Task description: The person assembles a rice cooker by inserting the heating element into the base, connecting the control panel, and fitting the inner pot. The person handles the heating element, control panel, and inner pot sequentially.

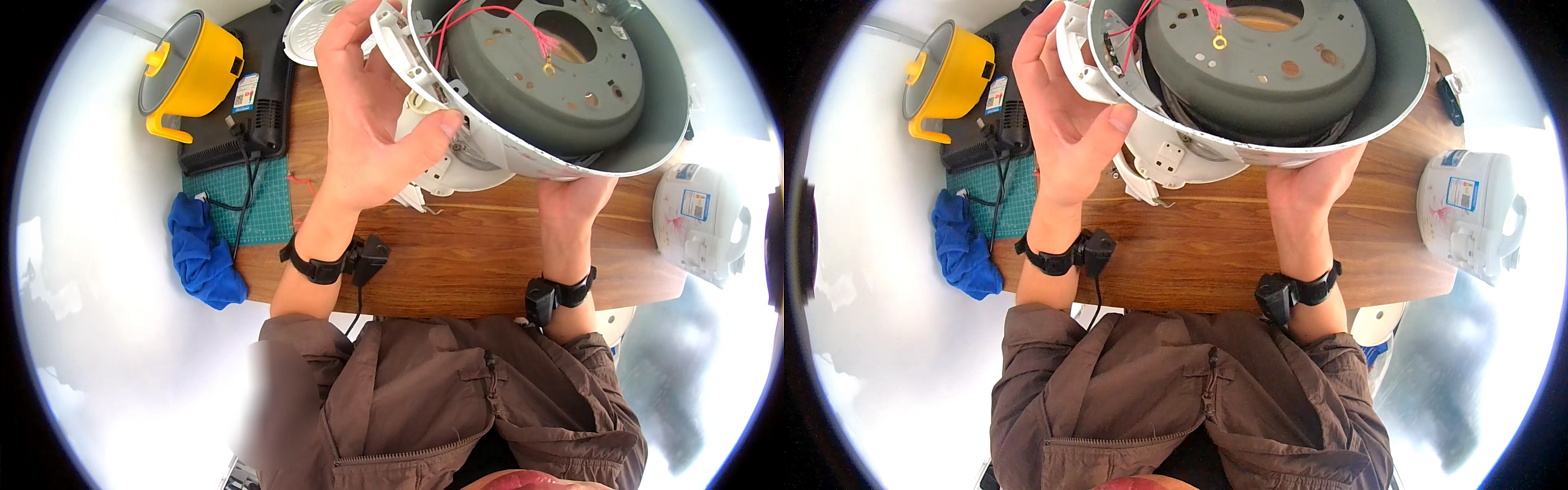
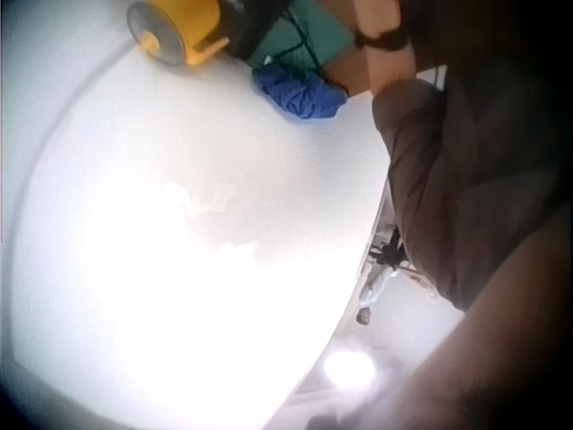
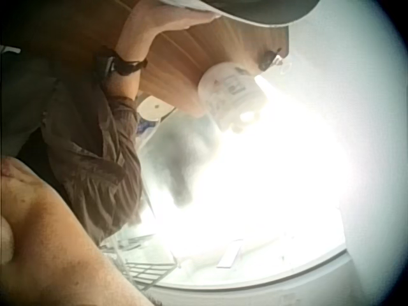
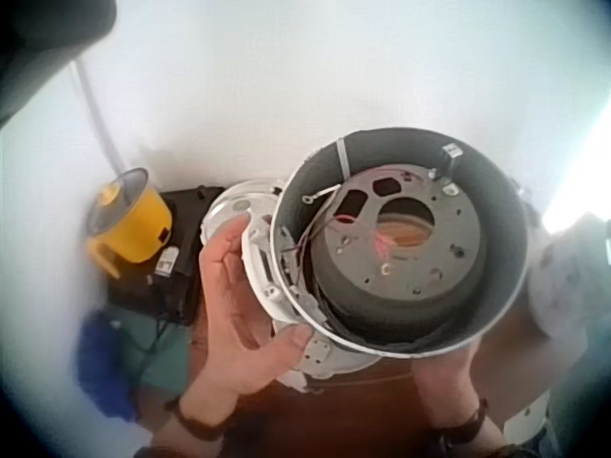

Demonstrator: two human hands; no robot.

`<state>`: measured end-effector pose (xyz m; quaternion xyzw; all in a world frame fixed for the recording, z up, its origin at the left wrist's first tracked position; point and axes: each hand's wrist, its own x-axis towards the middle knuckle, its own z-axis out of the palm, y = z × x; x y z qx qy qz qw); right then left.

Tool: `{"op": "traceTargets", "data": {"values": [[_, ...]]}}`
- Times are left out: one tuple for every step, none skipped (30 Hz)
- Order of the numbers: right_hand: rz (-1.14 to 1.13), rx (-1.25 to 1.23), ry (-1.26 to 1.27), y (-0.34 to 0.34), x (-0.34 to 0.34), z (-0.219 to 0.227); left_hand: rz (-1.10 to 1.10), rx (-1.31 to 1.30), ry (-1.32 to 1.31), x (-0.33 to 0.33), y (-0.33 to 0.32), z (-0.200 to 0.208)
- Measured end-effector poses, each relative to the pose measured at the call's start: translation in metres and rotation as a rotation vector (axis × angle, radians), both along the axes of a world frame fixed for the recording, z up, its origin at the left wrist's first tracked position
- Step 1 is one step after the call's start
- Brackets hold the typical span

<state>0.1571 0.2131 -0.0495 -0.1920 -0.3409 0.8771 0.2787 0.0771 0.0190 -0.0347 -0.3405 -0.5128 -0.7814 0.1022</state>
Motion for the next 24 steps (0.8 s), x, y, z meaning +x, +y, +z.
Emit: {"op": "traceTargets", "data": {"values": [[0.0,0.008,-0.011,-0.001,-0.001,0.001,-0.003,0.007,0.002,-0.001,-0.002,0.0],[-0.004,0.018,-0.024,0.0,-0.002,0.002,-0.003,0.009,0.0,-0.002,-0.003,0.002],[-0.008,0.027,-0.037,0.001,-0.004,0.003,0.0,0.004,-0.028,-0.001,-0.004,0.007],[0.034,-0.02,-0.011,0.003,-0.005,0.002,0.005,0.0,-0.056,-0.001,-0.006,0.013],[0.074,-0.068,0.014,0.008,-0.005,0.002,0.01,-0.011,-0.11,0.004,-0.007,0.026],[0.114,-0.116,0.038,0.012,-0.006,0.001,0.02,-0.024,-0.101,0.003,-0.011,0.031],[0.106,-0.074,0.03,0.013,-0.01,0.0,0.028,-0.043,-0.075,0.002,-0.015,0.031],[0.124,-0.086,0.033,0.01,-0.013,0.004,0.044,-0.065,-0.05,0.001,-0.02,0.033],[0.142,-0.099,0.036,0.005,-0.017,0.012,0.063,-0.102,-0.017,0.001,-0.024,0.032],[0.16,-0.111,0.039,0.001,-0.02,0.016,0.069,-0.118,0.004,0.001,-0.028,0.035],[0.219,-0.183,0.094,0.001,-0.023,0.014,0.073,-0.133,0.028,0.001,-0.031,0.039],[0.209,-0.154,0.076,-0.004,-0.028,0.016,0.078,-0.147,0.052,0.0,-0.035,0.042],[0.243,-0.18,0.073,-0.009,-0.032,0.015,0.102,-0.189,0.028,0.0,-0.039,0.045],[0.277,-0.205,0.071,-0.013,-0.036,0.014,0.135,-0.244,0.036,-0.001,-0.045,0.046],[0.285,-0.211,0.086,-0.02,-0.041,0.014,0.167,-0.3,0.044,-0.001,-0.052,0.047],[0.298,-0.213,0.082,-0.025,-0.044,0.019,0.207,-0.369,0.083,-0.004,-0.064,0.046],[0.301,-0.194,0.057,-0.029,-0.047,0.021,0.245,-0.436,0.123,-0.006,-0.073,0.046],[0.303,-0.176,0.032,-0.031,-0.051,0.021,0.264,-0.47,0.166,-0.008,-0.075,0.045],[0.337,-0.128,0.026,-0.026,-0.056,0.011,0.285,-0.506,0.209,-0.01,-0.076,0.046],[0.371,-0.074,0.016,-0.026,-0.059,0.011,0.304,-0.536,0.251,-0.013,-0.078,0.045],[0.369,-0.067,-0.02,-0.027,-0.061,0.012,0.324,-0.616,0.286,-0.011,-0.081,0.05],[0.366,-0.061,-0.055,-0.029,-0.062,0.016,0.343,-0.643,0.272,-0.012,-0.084,0.048],[0.4,-0.055,-0.042,-0.027,-0.064,0.015,0.364,-0.672,0.263,-0.012,-0.087,0.049],[0.434,-0.05,-0.029,-0.022,-0.068,0.012,0.384,-0.648,0.206,-0.013,-0.091,0.042]]}}
